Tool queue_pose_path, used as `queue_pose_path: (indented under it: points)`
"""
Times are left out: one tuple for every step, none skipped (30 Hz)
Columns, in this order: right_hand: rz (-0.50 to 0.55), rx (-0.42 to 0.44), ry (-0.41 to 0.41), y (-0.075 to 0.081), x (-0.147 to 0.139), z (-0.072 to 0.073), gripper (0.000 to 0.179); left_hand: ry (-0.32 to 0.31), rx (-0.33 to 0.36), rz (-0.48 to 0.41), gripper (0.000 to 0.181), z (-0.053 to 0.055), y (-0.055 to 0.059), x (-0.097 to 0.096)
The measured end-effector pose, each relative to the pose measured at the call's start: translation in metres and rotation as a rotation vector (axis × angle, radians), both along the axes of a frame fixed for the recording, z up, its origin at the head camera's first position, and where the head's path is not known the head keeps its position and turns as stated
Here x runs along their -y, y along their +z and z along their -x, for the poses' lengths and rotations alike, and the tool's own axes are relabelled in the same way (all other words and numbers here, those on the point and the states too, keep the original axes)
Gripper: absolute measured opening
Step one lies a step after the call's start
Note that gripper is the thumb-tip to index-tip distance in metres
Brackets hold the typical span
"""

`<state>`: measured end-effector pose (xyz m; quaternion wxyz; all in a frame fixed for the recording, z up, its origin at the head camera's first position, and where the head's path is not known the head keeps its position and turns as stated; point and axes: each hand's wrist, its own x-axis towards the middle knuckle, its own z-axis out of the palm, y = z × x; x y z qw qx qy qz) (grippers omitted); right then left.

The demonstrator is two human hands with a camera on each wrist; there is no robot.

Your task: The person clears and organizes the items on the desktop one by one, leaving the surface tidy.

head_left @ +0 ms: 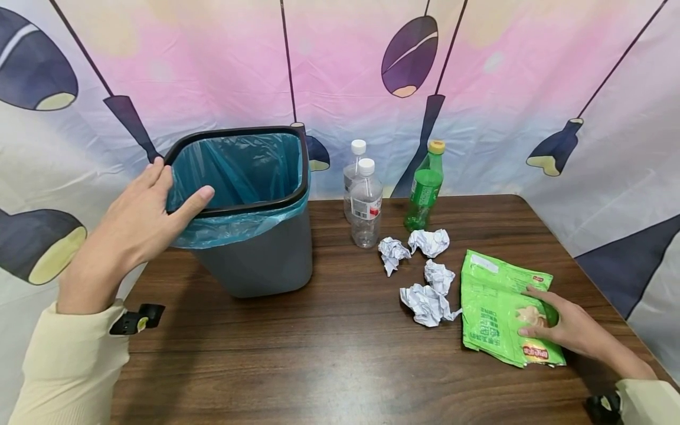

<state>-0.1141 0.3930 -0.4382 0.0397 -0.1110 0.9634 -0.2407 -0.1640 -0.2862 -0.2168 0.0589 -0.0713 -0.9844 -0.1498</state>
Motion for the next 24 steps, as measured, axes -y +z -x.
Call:
queue_pose_path:
  points:
    - [0.003,-0.004,0.004,0.0002,-0.0002,0.0000,0.090,0.001,-0.001,0.000,0.096,0.0000,0.0000,0.0001]
    - [0.009,-0.009,0.008,0.0004,-0.0003,-0.0001,0.088,0.000,-0.001,0.000,0.096,0.0001,0.0000,0.0002]
    - [0.011,-0.014,0.011,0.0005,-0.0007,0.0002,0.086,0.001,0.000,0.000,0.096,0.0001,0.0000,0.0002]
    - [0.014,-0.019,0.013,0.0006,-0.0009,0.0002,0.083,0.001,-0.001,0.000,0.096,0.0002,0.0000,0.0003]
    - [0.014,-0.022,0.012,0.0007,-0.0012,0.0004,0.082,0.001,-0.001,0.000,0.096,0.0002,0.0000,0.0003]
    - [0.012,-0.025,0.010,0.0007,-0.0014,0.0006,0.080,0.002,0.000,0.000,0.096,0.0003,-0.0001,0.0004]
    - [0.008,-0.028,0.006,0.0007,-0.0018,0.0010,0.079,0.002,0.000,0.000,0.096,0.0003,-0.0001,0.0004]
    - [0.004,-0.034,0.001,0.0008,-0.0021,0.0014,0.078,0.003,0.000,0.001,0.096,0.0003,-0.0002,0.0003]
    - [-0.002,-0.039,-0.004,0.0008,-0.0023,0.0016,0.077,0.003,-0.002,0.001,0.096,0.0004,-0.0002,0.0003]
    - [-0.008,-0.044,-0.009,0.0009,-0.0024,0.0019,0.076,0.003,-0.002,0.001,0.096,0.0004,-0.0002,0.0003]
    - [-0.014,-0.047,-0.015,0.0011,-0.0024,0.0021,0.075,0.003,-0.002,0.001,0.096,0.0004,-0.0002,0.0004]
    - [-0.019,-0.050,-0.021,0.0012,-0.0027,0.0024,0.074,0.002,-0.003,0.002,0.096,0.0003,-0.0001,0.0003]
    - [-0.025,-0.056,-0.027,0.0012,-0.0029,0.0028,0.073,0.002,-0.004,0.003,0.096,0.0004,0.0000,0.0003]
    - [-0.029,-0.064,-0.033,0.0012,-0.0029,0.0029,0.071,0.002,-0.004,0.004,0.096,0.0004,0.0001,0.0003]
    - [-0.031,-0.066,-0.041,0.0011,-0.0030,0.0029,0.070,0.000,-0.005,0.004,0.096,0.0004,0.0002,0.0003]
    - [-0.032,-0.062,-0.052,0.0009,-0.0029,0.0027,0.068,0.000,-0.005,0.004,0.096,0.0004,0.0002,0.0002]
    - [-0.031,-0.060,-0.062,0.0007,-0.0026,0.0024,0.067,-0.001,-0.005,0.004,0.096,0.0004,0.0003,0.0002]
    - [-0.030,-0.062,-0.071,0.0004,-0.0022,0.0020,0.065,-0.001,-0.005,0.005,0.096,0.0004,0.0003,0.0001]
    - [-0.029,-0.074,-0.077,-0.0002,-0.0019,0.0018,0.062,-0.001,-0.005,0.006,0.096,0.0004,0.0003,0.0001]
    - [-0.024,-0.085,-0.083,-0.0008,-0.0012,0.0012,0.060,-0.001,-0.006,0.008,0.096,0.0004,0.0002,0.0001]
    - [-0.019,-0.096,-0.088,-0.0014,-0.0004,0.0006,0.056,-0.001,-0.006,0.008,0.096,0.0005,0.0002,0.0002]
    - [-0.014,-0.112,-0.092,-0.0020,0.0004,0.0001,0.053,-0.001,-0.006,0.008,0.096,0.0005,0.0000,0.0002]
    - [-0.009,-0.134,-0.094,-0.0027,0.0010,-0.0002,0.050,0.000,-0.006,0.008,0.097,0.0005,-0.0001,0.0002]
    - [-0.006,-0.157,-0.097,-0.0032,0.0014,-0.0003,0.046,0.000,-0.006,0.008,0.097,0.0005,-0.0002,0.0002]
